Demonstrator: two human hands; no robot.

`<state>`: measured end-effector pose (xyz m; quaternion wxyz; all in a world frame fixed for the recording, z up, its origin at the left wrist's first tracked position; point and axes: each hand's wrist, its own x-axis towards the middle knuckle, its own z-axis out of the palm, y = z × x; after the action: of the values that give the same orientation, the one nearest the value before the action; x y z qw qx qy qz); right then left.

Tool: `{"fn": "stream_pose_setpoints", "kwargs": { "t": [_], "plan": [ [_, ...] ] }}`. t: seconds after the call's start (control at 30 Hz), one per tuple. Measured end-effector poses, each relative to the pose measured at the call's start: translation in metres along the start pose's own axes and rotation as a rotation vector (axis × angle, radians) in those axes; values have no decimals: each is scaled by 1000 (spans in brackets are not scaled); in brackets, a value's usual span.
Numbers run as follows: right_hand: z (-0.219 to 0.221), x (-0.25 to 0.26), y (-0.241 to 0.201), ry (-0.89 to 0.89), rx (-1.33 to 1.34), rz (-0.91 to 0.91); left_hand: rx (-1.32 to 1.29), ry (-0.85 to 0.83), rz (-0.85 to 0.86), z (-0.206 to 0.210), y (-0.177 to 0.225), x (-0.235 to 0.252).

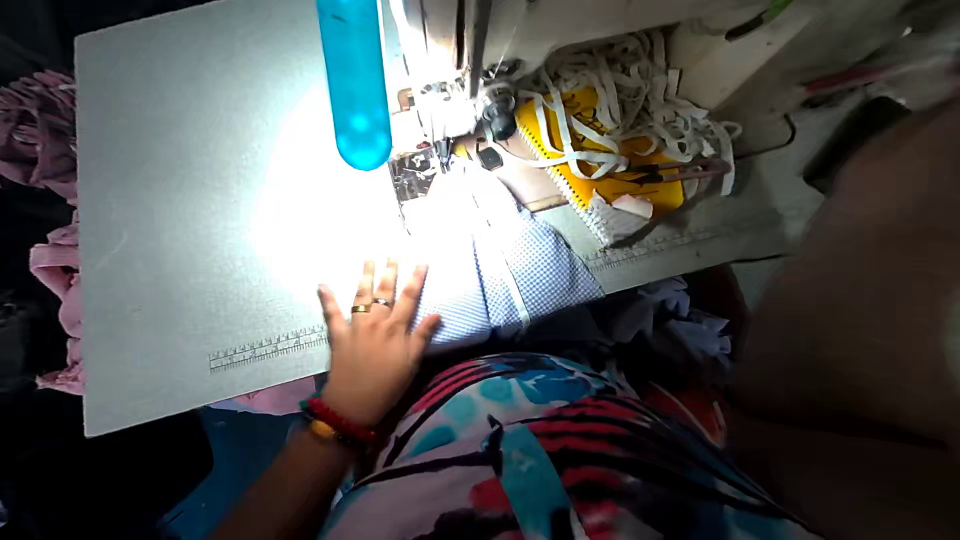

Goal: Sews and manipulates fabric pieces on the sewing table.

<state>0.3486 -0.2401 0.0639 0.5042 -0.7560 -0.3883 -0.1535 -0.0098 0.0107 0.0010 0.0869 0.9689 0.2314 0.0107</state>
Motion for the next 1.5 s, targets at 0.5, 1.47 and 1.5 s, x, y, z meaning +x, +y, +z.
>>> {"fn": "stream_pose_setpoints", "kwargs": {
  "t": [0.5, 1.47, 1.5],
  "plan": [
    [156, -57, -119, -624, -28, 442, -108, 33, -110, -16, -67, 25],
    [143, -86, -130, -541, -108, 247, -897, -531, 13, -29, 96, 8],
    [143, -86, -131, -571, -131, 225, -843, -520, 61, -29, 95, 9]
  ]
}}
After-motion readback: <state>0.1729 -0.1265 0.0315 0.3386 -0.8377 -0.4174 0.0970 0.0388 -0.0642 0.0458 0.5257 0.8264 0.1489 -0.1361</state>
